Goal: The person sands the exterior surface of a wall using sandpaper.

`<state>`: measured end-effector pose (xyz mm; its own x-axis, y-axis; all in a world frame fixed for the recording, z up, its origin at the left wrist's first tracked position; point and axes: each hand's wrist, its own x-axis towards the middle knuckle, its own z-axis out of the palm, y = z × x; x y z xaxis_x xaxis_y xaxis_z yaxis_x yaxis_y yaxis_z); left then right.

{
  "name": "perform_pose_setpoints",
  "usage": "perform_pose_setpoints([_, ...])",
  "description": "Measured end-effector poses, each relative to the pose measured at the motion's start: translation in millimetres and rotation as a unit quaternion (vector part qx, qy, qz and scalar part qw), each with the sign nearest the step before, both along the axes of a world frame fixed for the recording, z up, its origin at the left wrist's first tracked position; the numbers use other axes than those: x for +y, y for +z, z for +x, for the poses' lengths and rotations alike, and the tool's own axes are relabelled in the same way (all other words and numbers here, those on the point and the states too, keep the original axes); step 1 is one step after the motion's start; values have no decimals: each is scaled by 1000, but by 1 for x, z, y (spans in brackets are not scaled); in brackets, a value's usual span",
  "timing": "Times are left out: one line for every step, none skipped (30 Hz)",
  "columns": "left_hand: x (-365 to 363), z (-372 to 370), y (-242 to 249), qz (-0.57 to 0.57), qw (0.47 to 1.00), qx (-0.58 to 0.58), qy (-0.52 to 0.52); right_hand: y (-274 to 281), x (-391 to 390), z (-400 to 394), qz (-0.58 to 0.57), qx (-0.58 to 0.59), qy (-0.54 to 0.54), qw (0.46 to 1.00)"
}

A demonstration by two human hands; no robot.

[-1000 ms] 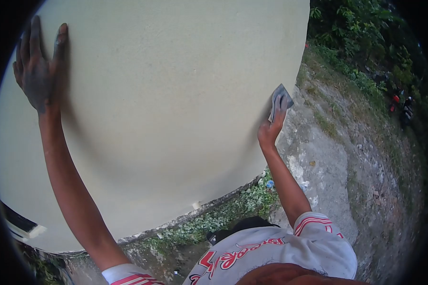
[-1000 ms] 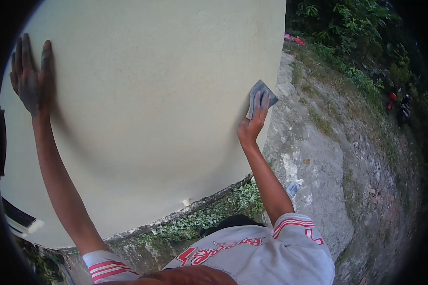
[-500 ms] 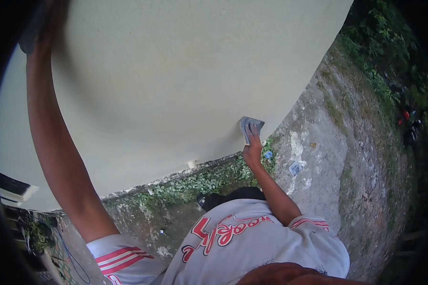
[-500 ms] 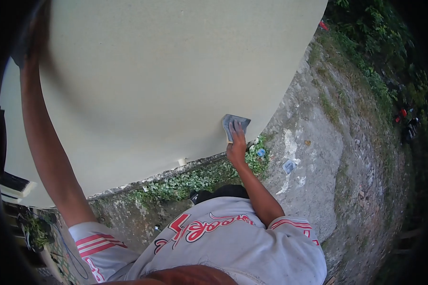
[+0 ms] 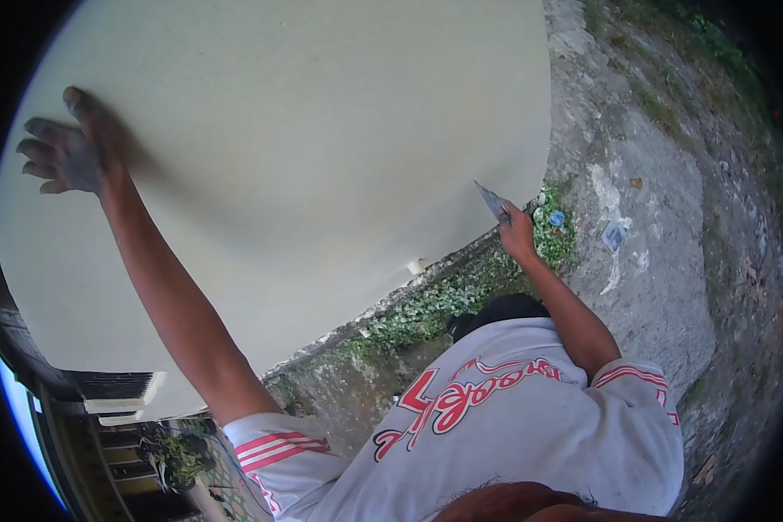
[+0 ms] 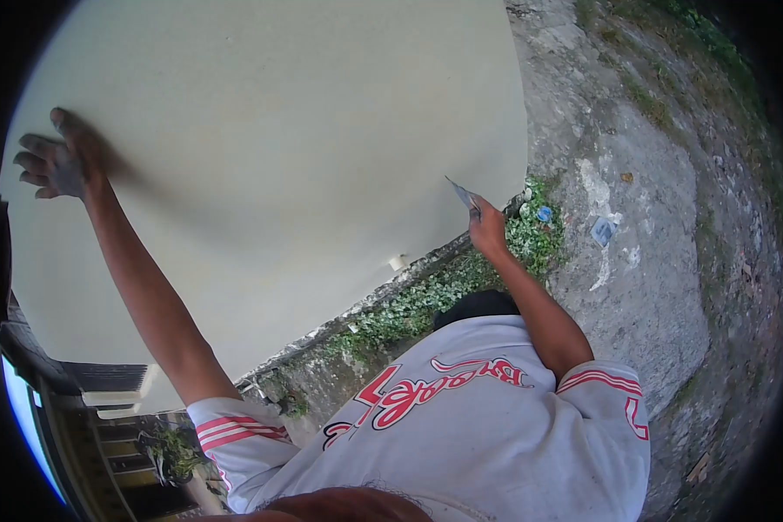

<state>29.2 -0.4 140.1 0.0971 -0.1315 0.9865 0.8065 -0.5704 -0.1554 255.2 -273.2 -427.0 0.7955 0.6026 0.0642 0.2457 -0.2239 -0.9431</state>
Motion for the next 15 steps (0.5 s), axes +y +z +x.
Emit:
perform_pose_setpoints([0,8,-4,-17,1000,-14,-2,3,-1,-2,7,-11,-1,1000])
perform_pose_setpoints([-8,18,-10,-18,1000,14,-3,5,-2,-3,12,-24,-1,1000])
perform_pose_setpoints([-17,31,-19,-22,999,42,-5,5,-4,-4,10,-21,3,1000])
perform_pose_setpoints([-23,43,-29,-9,997,80,-9,5,-5,-5,15,-17,3,1000])
perform_pose_setpoints([-28,55,-38,5,993,116,-14,5,-6,-4,20,-14,1,1000])
perform_pose_setpoints([-32,68,-50,29,988,152,-17,5,-8,-3,18,-14,2,1000])
perform_pose_setpoints([-38,78,-66,52,981,187,-20,4,-10,-3,13,-9,0,1000])
perform_pose_setpoints([-51,89,-83,75,974,213,21,3,-13,-3,9,-5,-3,1000])
perform_pose_setpoints([-61,97,-99,99,964,238,63,4,-16,-2,10,-5,-3,1000])
perform_pose_setpoints([-64,102,-114,65,963,257,39,6,-20,-1,21,-5,-5,1000])
perform_pose_setpoints([-61,103,-129,33,960,277,15,7,-23,1,33,-4,-9,999])
perform_pose_setpoints([-43,103,-140,58,949,308,-32,9,-26,2,37,-5,-12,999])
perform_pose_setpoints([-41,101,-153,64,949,306,-34,10,-30,4,36,-6,-27,999])
perform_pose_setpoints([-44,97,-165,42,941,335,17,10,-34,7,35,-8,-41,999])
perform_pose_setpoints([-45,92,-176,20,930,360,67,5,-36,10,39,-12,-45,998])
